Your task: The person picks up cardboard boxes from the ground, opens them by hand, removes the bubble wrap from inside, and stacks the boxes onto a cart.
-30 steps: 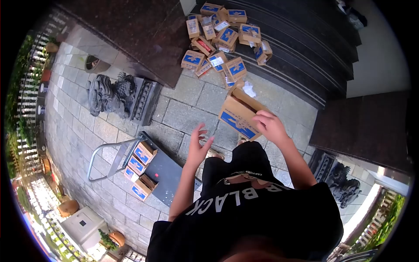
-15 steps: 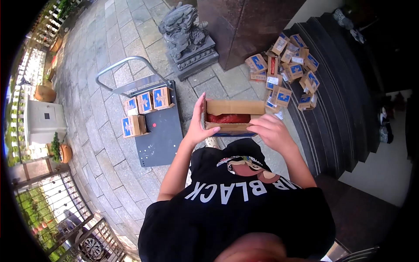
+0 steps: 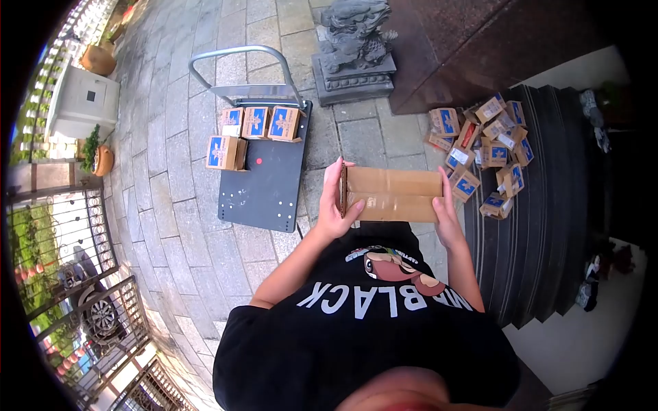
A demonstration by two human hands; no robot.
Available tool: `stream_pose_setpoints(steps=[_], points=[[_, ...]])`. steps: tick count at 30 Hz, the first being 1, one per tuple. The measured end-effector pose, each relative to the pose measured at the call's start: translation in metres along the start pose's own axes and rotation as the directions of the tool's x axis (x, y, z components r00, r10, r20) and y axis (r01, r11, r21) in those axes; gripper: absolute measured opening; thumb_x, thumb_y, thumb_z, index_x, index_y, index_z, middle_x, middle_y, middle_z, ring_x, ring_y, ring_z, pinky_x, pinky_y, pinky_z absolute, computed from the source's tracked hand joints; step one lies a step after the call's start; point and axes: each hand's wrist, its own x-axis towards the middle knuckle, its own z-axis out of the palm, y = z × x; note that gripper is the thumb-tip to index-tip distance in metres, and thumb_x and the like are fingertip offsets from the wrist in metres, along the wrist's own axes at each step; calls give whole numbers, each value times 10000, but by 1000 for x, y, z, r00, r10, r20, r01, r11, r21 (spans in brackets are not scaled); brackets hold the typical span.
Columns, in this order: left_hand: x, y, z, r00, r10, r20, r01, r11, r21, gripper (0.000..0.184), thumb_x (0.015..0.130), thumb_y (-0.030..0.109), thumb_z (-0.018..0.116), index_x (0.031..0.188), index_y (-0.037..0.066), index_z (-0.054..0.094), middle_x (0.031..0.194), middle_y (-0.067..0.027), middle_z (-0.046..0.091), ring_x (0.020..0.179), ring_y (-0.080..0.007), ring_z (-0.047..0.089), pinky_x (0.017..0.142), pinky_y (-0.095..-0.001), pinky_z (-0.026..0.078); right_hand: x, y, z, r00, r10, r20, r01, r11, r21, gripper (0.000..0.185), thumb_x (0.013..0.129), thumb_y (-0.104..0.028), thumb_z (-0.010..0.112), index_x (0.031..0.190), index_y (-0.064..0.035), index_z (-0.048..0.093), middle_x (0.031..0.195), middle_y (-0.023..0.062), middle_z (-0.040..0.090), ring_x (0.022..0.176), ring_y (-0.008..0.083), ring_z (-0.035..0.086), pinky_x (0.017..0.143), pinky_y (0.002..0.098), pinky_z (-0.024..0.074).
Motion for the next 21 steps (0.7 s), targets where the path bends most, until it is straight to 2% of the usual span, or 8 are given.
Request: stream_pose_setpoints(steps=[1,2,9,11,12,15,16,21], points=[[7,1,-2,1000,-8,-26,9,1000,16,873,741,41,670,1506,18,251,1334,-188,397,1231,-313,416,1082,-426,302,8,3,-1,990,121,69,-131,978,163,719,1000,-336,475,1561,-100,92,1594,131,147,1463,264,177,1177,383,166],[17,2,-5,1000,5,-13,-4,996,93,844,743,37,667,1495,15,285,1335,-192,399,1236,-318,414,1082,-427,302,20,8,-3,980,144,134,-168,968,187,630,1047,-339,349,1566,-115,72,1606,109,116,1474,235,143,1182,364,144],[57,-4,-2,996,7,-87,23,936,350,696,754,57,684,1417,57,473,1363,-210,376,1257,-358,399,1080,-450,305,111,-1,-6,907,291,305,-389,857,338,621,1055,-379,330,1563,-114,89,1597,86,157,1464,202,174,1174,358,176],[64,-1,-2,993,-101,-57,116,876,468,659,779,91,672,1412,99,490,1389,-210,368,1268,-350,397,1076,-442,319,132,-1,-6,862,351,367,-467,831,302,618,1057,-383,325,1561,-106,98,1588,87,186,1461,199,183,1170,353,186],[66,3,-2,988,-136,-71,153,851,503,638,755,160,727,1366,131,546,1425,-218,345,1269,-374,395,1073,-461,333,141,0,-6,848,358,391,-485,823,297,618,1057,-383,325,1561,-106,98,1588,87,186,1461,199,183,1170,353,186],[65,10,-7,982,-188,-23,156,735,660,657,715,212,781,1334,127,579,1454,-232,326,1263,-397,392,1080,-473,329,171,7,-2,794,377,478,-523,824,219,613,1057,-367,332,1559,-96,106,1595,96,177,1467,206,170,1175,341,170],[60,6,-9,982,-183,-45,165,718,677,675,694,318,789,1309,110,601,1472,-241,330,1248,-408,396,1066,-499,335,180,13,1,777,378,503,-506,850,143,616,1056,-362,339,1559,-93,108,1600,103,165,1471,212,162,1177,335,161],[28,4,-15,974,-139,-178,225,637,737,634,708,414,705,1231,59,651,1434,-225,423,1201,-402,423,1025,-516,352,215,20,33,655,416,630,-455,883,-110,617,1055,-345,352,1558,-81,112,1613,115,128,1480,221,131,1184,320,125]])
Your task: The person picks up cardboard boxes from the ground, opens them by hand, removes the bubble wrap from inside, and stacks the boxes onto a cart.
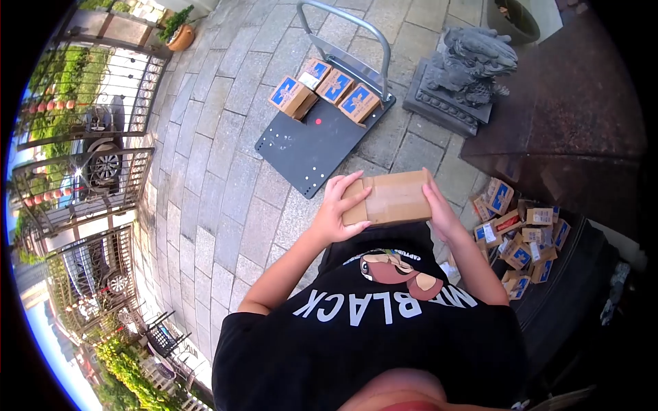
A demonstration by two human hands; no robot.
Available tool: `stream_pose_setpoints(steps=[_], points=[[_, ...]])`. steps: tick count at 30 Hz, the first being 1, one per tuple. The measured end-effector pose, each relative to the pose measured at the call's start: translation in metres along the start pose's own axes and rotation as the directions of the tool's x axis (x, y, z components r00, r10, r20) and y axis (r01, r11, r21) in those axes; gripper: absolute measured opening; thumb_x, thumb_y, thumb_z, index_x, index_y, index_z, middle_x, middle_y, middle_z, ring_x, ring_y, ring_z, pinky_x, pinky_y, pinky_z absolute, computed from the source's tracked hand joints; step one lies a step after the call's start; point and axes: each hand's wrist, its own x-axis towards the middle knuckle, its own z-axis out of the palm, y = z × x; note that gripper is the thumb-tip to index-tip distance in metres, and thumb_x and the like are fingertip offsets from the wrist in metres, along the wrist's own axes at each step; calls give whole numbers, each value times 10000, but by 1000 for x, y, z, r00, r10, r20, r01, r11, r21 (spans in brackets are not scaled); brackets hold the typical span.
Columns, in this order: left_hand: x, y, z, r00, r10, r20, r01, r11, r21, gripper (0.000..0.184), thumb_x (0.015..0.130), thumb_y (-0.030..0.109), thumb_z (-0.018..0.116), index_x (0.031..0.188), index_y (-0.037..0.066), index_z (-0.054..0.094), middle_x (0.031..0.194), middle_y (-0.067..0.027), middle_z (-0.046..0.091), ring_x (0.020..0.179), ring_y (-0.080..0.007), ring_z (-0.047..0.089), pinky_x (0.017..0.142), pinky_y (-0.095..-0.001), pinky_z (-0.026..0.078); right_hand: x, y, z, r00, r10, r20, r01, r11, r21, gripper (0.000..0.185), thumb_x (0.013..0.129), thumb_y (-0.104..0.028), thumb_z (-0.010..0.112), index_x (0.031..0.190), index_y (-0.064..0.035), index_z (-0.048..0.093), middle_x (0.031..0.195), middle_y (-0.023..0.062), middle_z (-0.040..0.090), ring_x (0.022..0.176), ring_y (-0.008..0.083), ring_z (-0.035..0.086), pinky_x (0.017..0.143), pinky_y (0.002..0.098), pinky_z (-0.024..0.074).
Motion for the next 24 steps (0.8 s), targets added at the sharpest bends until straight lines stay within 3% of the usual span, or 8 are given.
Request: stream_pose_setpoints(steps=[3,6,8,9,13,15,19,24], points=[[-24,-4,4,981,-51,-189,70,993,95,520,686,291,691,1152,62,697,1346,-214,515,1133,-411,477,996,-515,383,25,-17,12,990,63,129,-46,990,-136,640,1055,-354,351,1562,-91,62,1608,119,141,1473,229,165,1180,321,148],[-41,-9,2,964,-29,-265,79,980,182,483,675,257,695,1116,62,708,1325,-208,532,1122,-409,489,974,-517,400,40,-39,35,930,280,239,-250,957,-149,679,1041,-411,373,1567,-146,37,1591,126,187,1455,264,223,1163,441,224],[-47,-10,-3,950,-31,-311,92,979,184,450,660,223,700,1078,61,716,1302,-188,555,1106,-406,506,956,-515,413,47,-65,57,820,542,182,-471,821,-324,722,1014,-493,398,1566,-205,32,1561,122,244,1424,289,287,1095,573,301],[-51,-13,-4,954,-19,-300,88,971,221,443,655,217,702,1069,61,718,1297,-178,562,1099,-408,511,946,-513,422,54,-54,61,831,533,161,-476,830,-289,706,988,-560,409,1548,-227,137,1532,112,296,1382,300,357,1038,653,324],[-58,-32,-12,954,27,-300,57,962,268,414,636,197,700,1028,67,726,1267,-139,590,1080,-413,524,911,-509,449,94,-20,75,823,541,175,-505,836,-214,671,970,-614,393,1477,-179,329,1471,100,403,1330,281,429,1037,615,352],[-57,-37,-15,949,86,-304,5,958,285,414,610,185,686,1006,70,729,1220,-113,610,1072,-413,524,898,-517,448,112,-4,86,767,611,198,-629,777,40,659,952,-660,364,1352,-154,498,1366,91,526,1271,261,492,1006,578,393],[-54,-49,-19,958,130,-254,-42,945,325,407,573,181,673,959,66,731,1232,-92,597,1076,-398,509,894,-533,427,133,12,113,710,694,117,-704,702,108,681,928,-692,364,1296,-154,560,1285,81,591,1238,240,517,987,508,419],[-46,-88,-43,966,126,-227,-72,970,230,408,589,169,671,982,78,730,1273,-98,576,1106,-391,501,927,-542,411,167,15,128,686,727,-23,-727,686,23,601,897,-601,455,1295,-162,556,1273,59,602,1200,242,547,975,481,429]])
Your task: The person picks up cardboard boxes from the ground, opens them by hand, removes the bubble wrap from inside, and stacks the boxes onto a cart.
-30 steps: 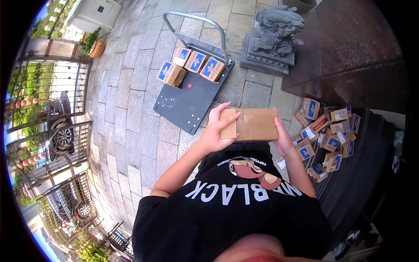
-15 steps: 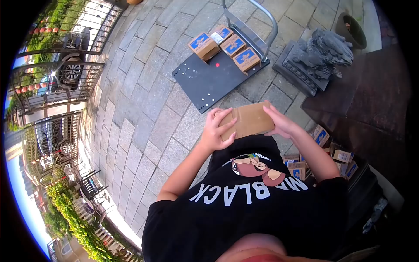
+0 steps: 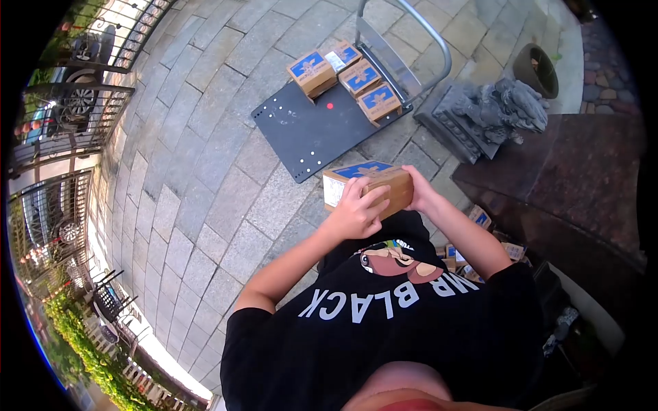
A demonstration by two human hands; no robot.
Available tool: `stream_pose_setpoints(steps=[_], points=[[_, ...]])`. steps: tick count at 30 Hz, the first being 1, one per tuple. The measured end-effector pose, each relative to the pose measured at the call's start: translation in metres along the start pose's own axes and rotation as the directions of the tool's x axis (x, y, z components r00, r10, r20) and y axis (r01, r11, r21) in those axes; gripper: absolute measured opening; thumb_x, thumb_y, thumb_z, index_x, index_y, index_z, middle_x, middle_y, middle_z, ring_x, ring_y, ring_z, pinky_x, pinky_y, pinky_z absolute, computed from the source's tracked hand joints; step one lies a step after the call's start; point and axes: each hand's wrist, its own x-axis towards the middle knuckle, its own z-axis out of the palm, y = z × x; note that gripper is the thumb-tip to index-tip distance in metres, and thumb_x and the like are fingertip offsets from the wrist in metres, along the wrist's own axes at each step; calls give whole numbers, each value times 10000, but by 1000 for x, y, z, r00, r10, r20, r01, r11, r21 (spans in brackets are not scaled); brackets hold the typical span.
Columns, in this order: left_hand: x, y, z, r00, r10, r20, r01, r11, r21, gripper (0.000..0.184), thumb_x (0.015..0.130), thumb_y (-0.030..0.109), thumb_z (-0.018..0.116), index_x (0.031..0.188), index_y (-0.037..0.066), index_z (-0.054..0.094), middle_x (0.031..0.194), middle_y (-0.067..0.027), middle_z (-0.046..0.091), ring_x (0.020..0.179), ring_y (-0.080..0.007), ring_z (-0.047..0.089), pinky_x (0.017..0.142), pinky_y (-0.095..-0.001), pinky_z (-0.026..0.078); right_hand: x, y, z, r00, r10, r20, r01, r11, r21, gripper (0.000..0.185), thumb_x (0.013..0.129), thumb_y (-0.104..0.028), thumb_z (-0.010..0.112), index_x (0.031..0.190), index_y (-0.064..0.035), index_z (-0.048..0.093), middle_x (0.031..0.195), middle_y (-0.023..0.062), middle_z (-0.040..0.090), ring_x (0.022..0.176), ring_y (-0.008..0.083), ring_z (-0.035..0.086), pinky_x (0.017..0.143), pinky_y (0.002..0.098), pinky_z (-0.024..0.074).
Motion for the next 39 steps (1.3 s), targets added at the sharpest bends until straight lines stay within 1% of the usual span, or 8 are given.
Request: stream_pose_setpoints(steps=[6,8,9,16,22,27,30,39], points=[[-13,-51,14,985,-117,-125,105,990,-99,687,733,102,738,1383,99,516,1492,-247,320,1366,-430,355,1106,-591,259,31,-24,17,948,-290,-132,310,936,168,523,875,-489,560,1248,-123,566,1225,84,610,1120,237,592,907,451,468],[-8,-56,25,721,-570,-394,413,810,-417,945,777,154,772,1520,16,205,1530,-308,213,1448,-421,206,1156,-541,185,42,-36,28,921,-339,-190,373,909,187,486,883,-430,588,1236,-97,566,1193,93,611,1097,223,602,878,409,483],[-9,-65,23,696,-670,-259,562,732,-385,1116,769,154,796,1514,-51,-10,1555,-312,137,1466,-391,162,1169,-481,180,44,-44,37,886,-384,-259,437,878,194,476,890,-411,590,1237,-87,561,1181,86,612,1085,218,606,868,390,486],[11,-156,54,476,-857,196,745,275,-608,879,789,132,805,1446,-37,245,1327,-193,549,1244,-279,537,1048,-382,425,129,-119,41,654,-687,-316,710,702,-57,395,897,-263,639,1139,49,650,1065,79,669,983,139,607,856,277,467],[15,-250,103,283,-939,193,924,213,-318,807,712,257,861,1344,12,423,1071,-186,696,1012,-336,678,834,-395,541,261,-156,29,536,-822,-194,711,563,-421,476,930,-224,596,1340,11,534,1284,110,585,1183,193,541,1003,305,414],[-16,-348,161,117,-969,219,976,71,-206,652,736,238,849,1237,-9,512,1062,-187,698,988,-299,690,821,-378,545,360,-191,17,789,-602,121,604,725,-331,537,898,-150,586,1409,-31,470,1335,157,537,1211,219,527,1009,311,411],[-60,-396,204,65,-960,271,982,13,-187,657,744,211,837,1267,13,493,1076,-179,698,1019,-294,684,836,-380,538,433,-187,-1,790,-571,224,595,624,-506,602,866,-128,603,1434,-23,431,1327,164,560,1203,214,540,1004,307,416],[-168,-522,319,-18,-923,385,978,-97,-186,661,817,59,705,1396,64,387,1091,-178,690,1013,-292,680,840,-388,529,597,-174,-16,881,-438,176,400,494,-772,630,851,-107,624,1442,-92,408,1286,190,589,1207,311,563,1003,356,433]])
